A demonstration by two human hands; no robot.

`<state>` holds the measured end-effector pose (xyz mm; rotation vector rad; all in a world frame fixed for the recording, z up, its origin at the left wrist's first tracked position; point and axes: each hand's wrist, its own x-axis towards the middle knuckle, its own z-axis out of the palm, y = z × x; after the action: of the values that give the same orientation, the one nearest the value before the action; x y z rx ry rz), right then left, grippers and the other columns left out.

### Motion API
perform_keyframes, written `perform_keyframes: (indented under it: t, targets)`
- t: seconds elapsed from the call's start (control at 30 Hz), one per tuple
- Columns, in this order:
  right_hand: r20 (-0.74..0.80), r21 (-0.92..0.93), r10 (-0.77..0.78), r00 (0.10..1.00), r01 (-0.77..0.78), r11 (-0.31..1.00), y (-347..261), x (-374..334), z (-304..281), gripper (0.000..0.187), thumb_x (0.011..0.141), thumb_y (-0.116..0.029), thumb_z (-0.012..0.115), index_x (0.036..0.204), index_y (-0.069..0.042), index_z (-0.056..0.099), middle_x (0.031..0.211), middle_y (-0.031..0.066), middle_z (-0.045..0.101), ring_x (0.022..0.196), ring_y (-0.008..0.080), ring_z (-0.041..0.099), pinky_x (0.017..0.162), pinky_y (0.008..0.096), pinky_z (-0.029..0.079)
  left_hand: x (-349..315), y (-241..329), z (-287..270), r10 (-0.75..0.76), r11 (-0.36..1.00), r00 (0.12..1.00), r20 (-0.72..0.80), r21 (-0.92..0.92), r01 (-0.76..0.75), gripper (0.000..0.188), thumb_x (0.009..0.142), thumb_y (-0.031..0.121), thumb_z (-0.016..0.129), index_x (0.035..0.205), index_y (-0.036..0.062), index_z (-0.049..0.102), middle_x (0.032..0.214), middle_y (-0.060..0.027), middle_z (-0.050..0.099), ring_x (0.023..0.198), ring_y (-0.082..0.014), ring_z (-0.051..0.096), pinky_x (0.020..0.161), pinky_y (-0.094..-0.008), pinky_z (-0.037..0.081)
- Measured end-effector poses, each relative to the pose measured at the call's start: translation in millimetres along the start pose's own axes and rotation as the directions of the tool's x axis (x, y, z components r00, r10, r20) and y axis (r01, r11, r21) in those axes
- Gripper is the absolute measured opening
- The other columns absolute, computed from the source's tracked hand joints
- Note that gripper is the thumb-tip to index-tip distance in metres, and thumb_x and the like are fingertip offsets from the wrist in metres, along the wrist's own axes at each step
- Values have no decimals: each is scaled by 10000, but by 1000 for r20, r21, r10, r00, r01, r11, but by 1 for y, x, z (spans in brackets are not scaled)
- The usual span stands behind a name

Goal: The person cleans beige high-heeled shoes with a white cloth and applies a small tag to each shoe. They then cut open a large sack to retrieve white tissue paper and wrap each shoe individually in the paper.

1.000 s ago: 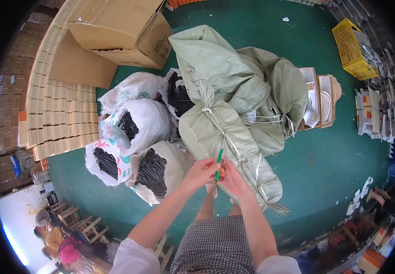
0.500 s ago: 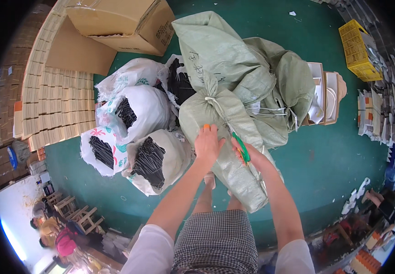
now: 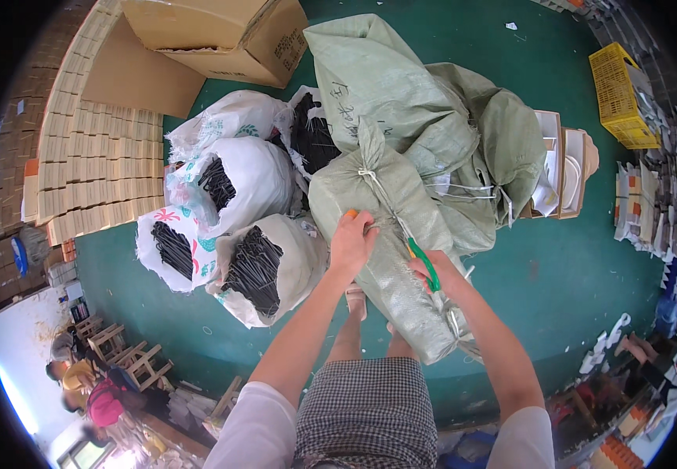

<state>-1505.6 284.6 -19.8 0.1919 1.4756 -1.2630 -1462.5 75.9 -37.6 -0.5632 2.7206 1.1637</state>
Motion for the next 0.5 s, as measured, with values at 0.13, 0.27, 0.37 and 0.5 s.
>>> perform_keyframes:
  t: [0.13,0.27,0.37,0.5]
  targets:
    - [61,136,124,990,-131,982,-10,13,9,405,828,-468,636,699,-102,522,584,-31,452,442,82,409,406,245,339,-4,2,-5,123,991,992,36,41,-125,190,783,136,645,940,69,561,852,-176,545,858,-361,532,747,-438,456]
    - [43,39,233,972,-234,971,-28,32,11,495,808,-585,605,711,-107,522,571,-35,424,448,87,397,413,247,332,-7,0,-6,153,987,987,47,43,-155,204,774,135,653,941,65,558,877,-181,546,865,-364,530,747,-440,453]
    - [6,-121,105,994,-103,987,-20,34,7,473,800,-540,629,669,-98,525,550,-27,433,443,92,413,415,247,340,-6,-3,-6,149,989,988,26,-25,-149,195,769,148,668,902,49,565,882,-180,552,835,-355,539,718,-436,447]
    - [-22,-152,0,1000,-3,988,-6,23,3,418,807,-429,628,622,-64,544,535,1,477,447,98,446,415,260,352,4,-5,-12,-1,980,997,73,-196,15,196,764,154,681,760,21,537,710,-124,507,667,-253,526,622,-368,416]
